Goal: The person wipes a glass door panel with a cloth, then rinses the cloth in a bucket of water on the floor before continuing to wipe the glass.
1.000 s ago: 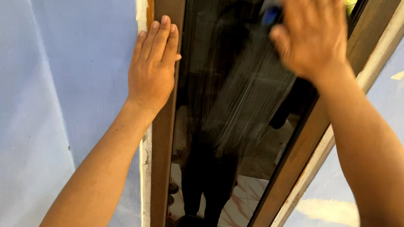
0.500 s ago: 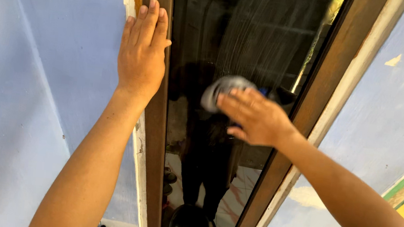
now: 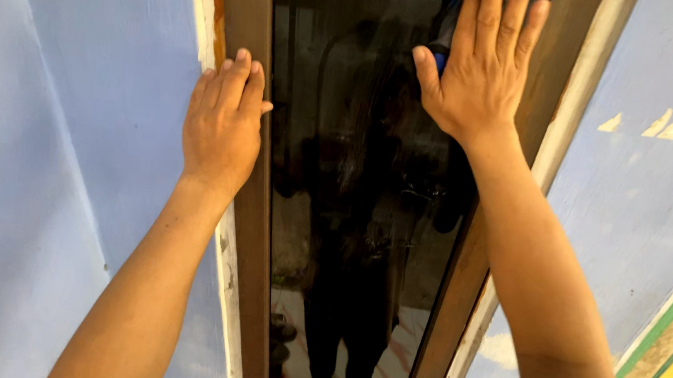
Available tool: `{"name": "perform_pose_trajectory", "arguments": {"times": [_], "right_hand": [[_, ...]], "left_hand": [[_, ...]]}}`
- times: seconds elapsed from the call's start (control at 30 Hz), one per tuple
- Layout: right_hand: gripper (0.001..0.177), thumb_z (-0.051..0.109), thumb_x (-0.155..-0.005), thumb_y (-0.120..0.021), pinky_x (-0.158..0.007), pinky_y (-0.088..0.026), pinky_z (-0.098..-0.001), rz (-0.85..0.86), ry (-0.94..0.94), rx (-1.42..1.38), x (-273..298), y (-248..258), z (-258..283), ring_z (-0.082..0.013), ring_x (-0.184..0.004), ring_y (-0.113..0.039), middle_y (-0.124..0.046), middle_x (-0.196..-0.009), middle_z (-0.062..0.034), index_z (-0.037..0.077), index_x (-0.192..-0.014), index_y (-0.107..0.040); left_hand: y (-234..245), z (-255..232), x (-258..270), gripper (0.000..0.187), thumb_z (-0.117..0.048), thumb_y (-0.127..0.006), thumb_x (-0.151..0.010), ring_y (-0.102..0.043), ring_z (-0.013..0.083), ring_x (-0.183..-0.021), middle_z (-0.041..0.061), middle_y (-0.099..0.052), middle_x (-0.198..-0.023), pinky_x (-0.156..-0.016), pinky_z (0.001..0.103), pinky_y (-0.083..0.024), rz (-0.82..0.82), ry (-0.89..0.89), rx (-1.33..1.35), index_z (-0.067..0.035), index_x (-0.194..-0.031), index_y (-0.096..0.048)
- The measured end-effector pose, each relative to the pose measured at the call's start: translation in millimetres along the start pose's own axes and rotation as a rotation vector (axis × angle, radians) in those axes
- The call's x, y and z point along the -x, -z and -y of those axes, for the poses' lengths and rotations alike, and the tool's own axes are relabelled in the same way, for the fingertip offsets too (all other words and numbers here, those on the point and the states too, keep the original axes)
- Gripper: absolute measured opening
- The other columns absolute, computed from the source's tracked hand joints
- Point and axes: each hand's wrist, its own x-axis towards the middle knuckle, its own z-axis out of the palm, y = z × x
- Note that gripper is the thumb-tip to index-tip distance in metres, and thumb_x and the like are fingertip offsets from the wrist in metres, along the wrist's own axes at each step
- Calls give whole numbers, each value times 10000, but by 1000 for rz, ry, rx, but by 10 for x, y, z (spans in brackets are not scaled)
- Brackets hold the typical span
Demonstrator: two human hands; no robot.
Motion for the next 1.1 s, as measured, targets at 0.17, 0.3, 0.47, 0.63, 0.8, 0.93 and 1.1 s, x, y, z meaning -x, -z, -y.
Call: {"name": "perform_pose_trajectory", "arguments": {"times": [0.17, 0.3, 0.47, 0.63, 0.8, 0.93, 1.1], "right_hand": [[939, 678, -1044, -253, -1292, -97, -539, 68, 267, -112, 329, -86, 415, -441, -1571, -91, -143, -1688, -259, -78, -1601, -281], [949, 716, -1002, -252, -1282, -95, -538, 160, 361, -11, 472, -164, 315, -381, -1583, -95, -149, -1704, -214, -2, -1622, -238], [1015, 729, -1071, -196, -1281, -88, -563, -84, 9, 31, -312, -42, -93, -442, -1575, -73, -142, -1714, -301, -116, -1633, -182], [1039, 755, -1024, -185, -1294, -84, -532, 64, 225, 57, -182, -1, 260, -436, -1575, -61, -158, -1687, -302, -106, -1604, -185], [1080, 766, -966, -218, -1244, -81, -556, 68, 169, -1, -132, 39, -20, -444, -1539, -59, -144, -1657, -299, -117, -1588, -198], [1064, 756, -1042, -237, -1292, -49, -575, -81, 10, 23, -347, 16, -184, -469, -1577, -48, -100, -1702, -311, -135, -1618, -162], [1068, 760, -1049, -291, -1328, -59, -570, -197, 87, 3, 142, -187, -18, -467, -1595, -46, -73, -1692, -330, -139, -1611, -160]], "left_hand": [[127, 20, -337, 223, -250, -688, -1142, -648, 317, -1161, 100, -679, -1277, -1174, 434, -471, 339, 145, -60, -53, -1245, -676], [267, 1, -613, 528, -227, -790, -920, -561, 332, -1260, 157, -599, -1326, -1144, 467, -411, 259, 42, -135, -19, -1364, -594], [253, 20, -817, 887, -192, -841, -749, -441, 344, -1376, 199, -422, -1545, -1117, 467, -381, 274, 2, -152, 40, -1494, -418], [243, 43, -781, 872, -193, -824, -801, -433, 342, -1413, 198, -402, -1571, -1148, 467, -387, 306, 7, -135, 33, -1525, -394], [233, 49, -783, 866, -196, -810, -806, -413, 342, -1421, 185, -385, -1576, -1148, 485, -373, 319, 34, -105, 10, -1529, -379], [198, 59, -760, 837, -191, -776, -847, -374, 343, -1448, 189, -357, -1598, -1161, 496, -350, 320, 43, -88, 1, -1548, -359], [75, 134, -648, 750, -184, -693, -914, -331, 344, -1473, 185, -321, -1622, -1180, 497, -307, 305, 41, -33, -3, -1554, -346]]}}
